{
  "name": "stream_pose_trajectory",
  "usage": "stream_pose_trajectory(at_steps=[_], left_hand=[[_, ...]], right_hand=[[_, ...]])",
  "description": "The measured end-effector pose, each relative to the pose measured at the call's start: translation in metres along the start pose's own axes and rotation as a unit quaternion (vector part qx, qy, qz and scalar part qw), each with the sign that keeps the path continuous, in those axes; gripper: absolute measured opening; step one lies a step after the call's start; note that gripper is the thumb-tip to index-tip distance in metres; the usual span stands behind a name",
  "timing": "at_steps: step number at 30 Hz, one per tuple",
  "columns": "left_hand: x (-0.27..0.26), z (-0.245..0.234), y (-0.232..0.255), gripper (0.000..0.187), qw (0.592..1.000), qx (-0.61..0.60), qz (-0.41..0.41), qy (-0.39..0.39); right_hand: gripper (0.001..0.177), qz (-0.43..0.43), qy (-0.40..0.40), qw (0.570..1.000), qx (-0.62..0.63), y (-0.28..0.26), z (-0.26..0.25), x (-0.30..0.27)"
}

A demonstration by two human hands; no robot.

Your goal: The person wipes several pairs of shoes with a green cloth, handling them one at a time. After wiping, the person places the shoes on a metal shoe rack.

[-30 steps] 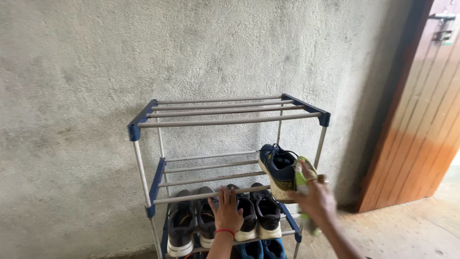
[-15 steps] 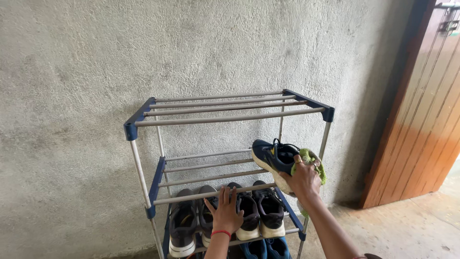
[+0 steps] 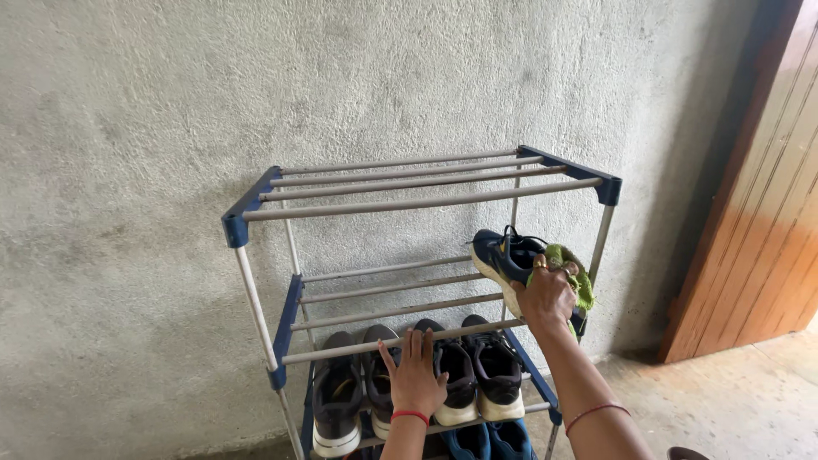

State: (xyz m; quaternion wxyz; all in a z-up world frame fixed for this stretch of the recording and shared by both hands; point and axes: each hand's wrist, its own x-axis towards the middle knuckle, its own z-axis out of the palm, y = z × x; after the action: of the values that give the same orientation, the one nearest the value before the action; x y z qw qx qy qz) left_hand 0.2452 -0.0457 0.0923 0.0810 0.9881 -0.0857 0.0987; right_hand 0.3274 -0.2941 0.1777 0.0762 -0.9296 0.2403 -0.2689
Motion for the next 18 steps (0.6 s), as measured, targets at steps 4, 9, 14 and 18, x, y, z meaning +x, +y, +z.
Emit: stream_pose_trajectory(at_steps=[4,9,14,18], left_hand=[[0.005,0.009,-0.005,0.084,1.0,-0.011,0.005,0.017],[0.004,0.013,-0.004,0.085,1.0,0.01,0.007,0.017],[0.0,0.014,-0.003,0.087,1.0,-0.009,0.012,0.022],[-0.02,0.015,-0.011,0.086,0.995,-0.006,0.055,0.088]], right_hand=[[0.091,0.007,-0.047,0.999,0.015,-0.001,0.006,0.0],[0.091,-0.004,-0.041,0.999,0.008,0.003,-0.01,-0.016],[0.091,-0.002,0.011,0.987,0.161,0.031,-0.021,-0.048],[0.074,-0.168,0.024,0.973,0.157,0.064,-0.007,-0.091]])
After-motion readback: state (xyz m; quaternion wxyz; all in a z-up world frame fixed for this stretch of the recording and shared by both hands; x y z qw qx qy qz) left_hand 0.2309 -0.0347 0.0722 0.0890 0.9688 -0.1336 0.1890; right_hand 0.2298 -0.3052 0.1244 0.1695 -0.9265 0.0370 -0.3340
